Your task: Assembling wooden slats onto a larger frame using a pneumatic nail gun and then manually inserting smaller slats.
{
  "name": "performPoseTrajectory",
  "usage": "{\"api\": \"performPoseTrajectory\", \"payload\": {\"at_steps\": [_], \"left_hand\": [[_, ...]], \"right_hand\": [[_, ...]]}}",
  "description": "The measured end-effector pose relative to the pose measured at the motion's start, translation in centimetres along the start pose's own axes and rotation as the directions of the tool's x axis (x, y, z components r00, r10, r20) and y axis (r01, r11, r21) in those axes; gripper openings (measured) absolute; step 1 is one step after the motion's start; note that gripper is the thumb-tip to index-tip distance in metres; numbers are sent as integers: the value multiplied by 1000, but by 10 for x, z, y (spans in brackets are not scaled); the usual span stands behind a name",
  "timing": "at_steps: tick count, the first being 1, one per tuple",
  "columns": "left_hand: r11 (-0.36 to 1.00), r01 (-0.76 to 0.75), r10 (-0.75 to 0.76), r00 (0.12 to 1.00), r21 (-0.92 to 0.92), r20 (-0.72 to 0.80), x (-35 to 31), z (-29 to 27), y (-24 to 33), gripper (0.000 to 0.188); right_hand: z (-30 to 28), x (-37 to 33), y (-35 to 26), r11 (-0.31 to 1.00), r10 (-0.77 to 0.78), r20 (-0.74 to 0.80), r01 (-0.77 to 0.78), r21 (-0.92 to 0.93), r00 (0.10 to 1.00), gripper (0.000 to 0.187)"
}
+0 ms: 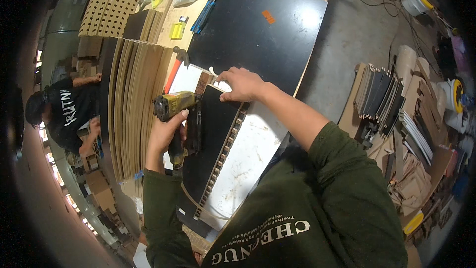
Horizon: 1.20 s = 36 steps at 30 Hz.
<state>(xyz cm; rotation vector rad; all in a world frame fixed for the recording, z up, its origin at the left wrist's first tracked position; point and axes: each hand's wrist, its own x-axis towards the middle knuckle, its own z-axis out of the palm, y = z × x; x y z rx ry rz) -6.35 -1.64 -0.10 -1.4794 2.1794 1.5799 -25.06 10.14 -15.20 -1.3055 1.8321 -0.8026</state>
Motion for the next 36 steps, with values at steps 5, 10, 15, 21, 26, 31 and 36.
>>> {"api": "performPoseTrajectory", "payload": {"at_steps": [5,10,15,21,26,31,36], "left_hand": [[998,25,-27,999,65,32,10,3,6,25],[993,27,-30,999,117,24,16,6,11,26],[991,-9,6,1000,131,22,12,11,19,26],[985,-45,47,999,-168,6,-51,-8,-23,29],[898,50,-114,986,-436,-121,-172,-31,-93,31],[838,62,-299,883,-542,-362,-277,-55,-180,30],[876,118,-373,780,-468,-503,-348,-72,-246,28]], "right_hand": [[0,0,-2,1000,0,11,-1,24,1000,57],[-1,-1,-1,1000,-8,-15,8,-1,1000,56],[-10,-4,-2,1000,-2,5,2,14,1000,55],[7,0,8,998,-21,-36,23,66,999,62],[21,4,6,974,-61,-130,87,210,990,66],[36,-19,6,970,76,-393,23,242,916,56],[44,-38,37,961,69,-415,51,272,907,33]]}}
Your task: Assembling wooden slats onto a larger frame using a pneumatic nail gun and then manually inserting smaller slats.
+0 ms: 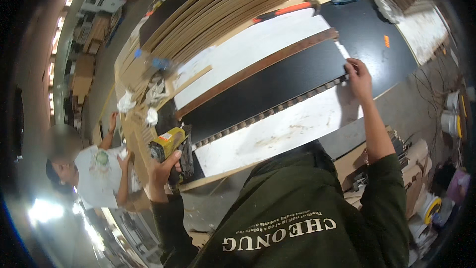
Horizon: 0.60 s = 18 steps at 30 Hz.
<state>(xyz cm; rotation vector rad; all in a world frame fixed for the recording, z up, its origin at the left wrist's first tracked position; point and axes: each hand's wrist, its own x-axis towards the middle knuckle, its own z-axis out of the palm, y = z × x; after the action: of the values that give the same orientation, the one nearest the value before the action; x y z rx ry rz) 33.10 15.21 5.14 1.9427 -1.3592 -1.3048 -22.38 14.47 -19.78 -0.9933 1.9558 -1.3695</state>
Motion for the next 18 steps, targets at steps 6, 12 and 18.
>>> {"api": "performPoseTrajectory", "payload": {"at_steps": [6,12,18], "left_hand": [[991,130,-128,991,26,-48,-3,-13,-67,28],[995,97,-99,993,-21,-65,10,-33,-92,16],[995,102,-103,994,-23,-26,20,-42,-99,14]], "right_hand": [[-1,-3,32,996,-16,-26,19,88,1000,40],[2,-9,12,999,3,-35,-5,-41,999,45],[1,-11,4,993,121,-20,-121,-17,993,46]]}}
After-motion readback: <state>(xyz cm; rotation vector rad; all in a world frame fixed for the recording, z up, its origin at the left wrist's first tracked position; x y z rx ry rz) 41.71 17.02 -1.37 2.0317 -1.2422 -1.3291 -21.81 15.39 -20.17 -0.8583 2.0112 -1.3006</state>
